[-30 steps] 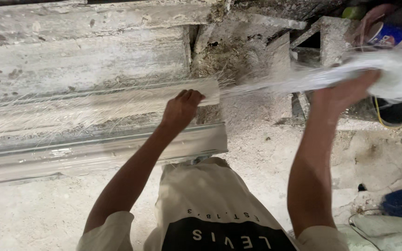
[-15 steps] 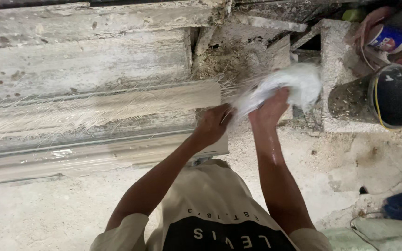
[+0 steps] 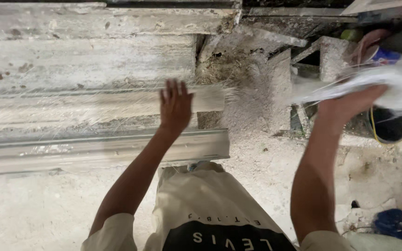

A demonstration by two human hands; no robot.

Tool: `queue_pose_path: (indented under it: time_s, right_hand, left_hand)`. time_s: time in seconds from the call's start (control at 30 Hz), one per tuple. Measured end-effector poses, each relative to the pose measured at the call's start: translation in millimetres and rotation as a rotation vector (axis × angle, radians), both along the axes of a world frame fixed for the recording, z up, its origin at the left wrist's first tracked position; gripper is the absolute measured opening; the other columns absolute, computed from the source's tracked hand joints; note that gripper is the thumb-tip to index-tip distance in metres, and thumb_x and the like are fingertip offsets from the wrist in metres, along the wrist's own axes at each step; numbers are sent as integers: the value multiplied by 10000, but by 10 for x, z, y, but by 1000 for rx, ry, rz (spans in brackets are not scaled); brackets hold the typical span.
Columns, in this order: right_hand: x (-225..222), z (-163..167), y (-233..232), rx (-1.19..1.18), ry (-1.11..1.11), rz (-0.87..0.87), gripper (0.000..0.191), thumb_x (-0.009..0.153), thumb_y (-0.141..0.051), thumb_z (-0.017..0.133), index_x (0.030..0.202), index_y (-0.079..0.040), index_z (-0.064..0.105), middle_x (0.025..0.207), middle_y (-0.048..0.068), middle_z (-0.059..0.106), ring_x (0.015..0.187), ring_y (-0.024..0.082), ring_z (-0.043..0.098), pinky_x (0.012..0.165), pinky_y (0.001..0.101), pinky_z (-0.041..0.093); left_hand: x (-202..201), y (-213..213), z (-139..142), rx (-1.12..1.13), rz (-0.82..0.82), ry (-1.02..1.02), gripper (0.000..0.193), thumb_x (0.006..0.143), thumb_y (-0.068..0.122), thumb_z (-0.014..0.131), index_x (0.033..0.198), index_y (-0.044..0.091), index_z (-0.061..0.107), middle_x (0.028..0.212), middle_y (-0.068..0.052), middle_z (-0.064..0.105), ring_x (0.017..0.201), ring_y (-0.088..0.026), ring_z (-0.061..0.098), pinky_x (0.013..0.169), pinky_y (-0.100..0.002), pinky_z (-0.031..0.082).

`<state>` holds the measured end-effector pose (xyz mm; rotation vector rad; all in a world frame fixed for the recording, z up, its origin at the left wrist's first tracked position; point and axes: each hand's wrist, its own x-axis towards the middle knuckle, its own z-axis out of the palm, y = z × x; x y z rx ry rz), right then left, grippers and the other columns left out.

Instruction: The person dips a bundle of white fiberglass strands into a bucket of liquid, then lays and spreads the wet fibers along the channel of a long mold. They then use a small scraper to press the fibers into the mold and smooth the surface with their hand.

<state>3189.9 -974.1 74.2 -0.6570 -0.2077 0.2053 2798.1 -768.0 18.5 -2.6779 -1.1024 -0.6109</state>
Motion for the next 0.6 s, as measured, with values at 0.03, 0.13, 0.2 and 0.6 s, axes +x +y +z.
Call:
queue_pose_path:
  time_s: [0.03, 0.13, 0.2, 0.6]
  right_hand:
    - [-274, -114, 87, -153, -33, -17, 592, 1078, -564, 403, 1333, -44, 525, 1063, 109, 567, 925, 235, 593, 786, 407, 585]
    - [-1215, -477, 501, 177, -33, 573, 433, 1188, -490, 394, 1241, -128, 626, 989, 60, 654, 834, 181, 646, 779, 319, 563]
    - [-1711, -621, 773, -106, 442, 280, 405, 1146, -347, 372, 1298, -56, 609, 1115, 90, 716, 911, 239, 745, 837, 376, 634]
    - [-296, -120, 1405, 74, -292, 396, 676, 1095, -550, 429, 1546, -53, 342, 1590, 237, 459, 1415, 362, 514, 1162, 561, 433]
  left_hand:
    - [5, -121, 92, -301, -117, -166, 539, 1120, 412, 362, 1432, -17, 461, 1444, -275, 536, 1356, -430, 528, 1155, -561, 373]
    - [145, -629, 283, -896, -353, -592, 448, 1148, 236, 476, 1495, -46, 455, 1523, -316, 465, 1376, -477, 476, 1136, -561, 386]
    - [132, -785, 301, -1014, -446, -658, 368, 1027, 143, 589, 1355, -20, 547, 1381, -250, 618, 1046, -352, 711, 937, -444, 565]
    - [-2126, 834, 224, -258, 144, -69, 257, 1072, 274, 553, 969, 89, 696, 920, -102, 722, 832, -290, 696, 648, -447, 563]
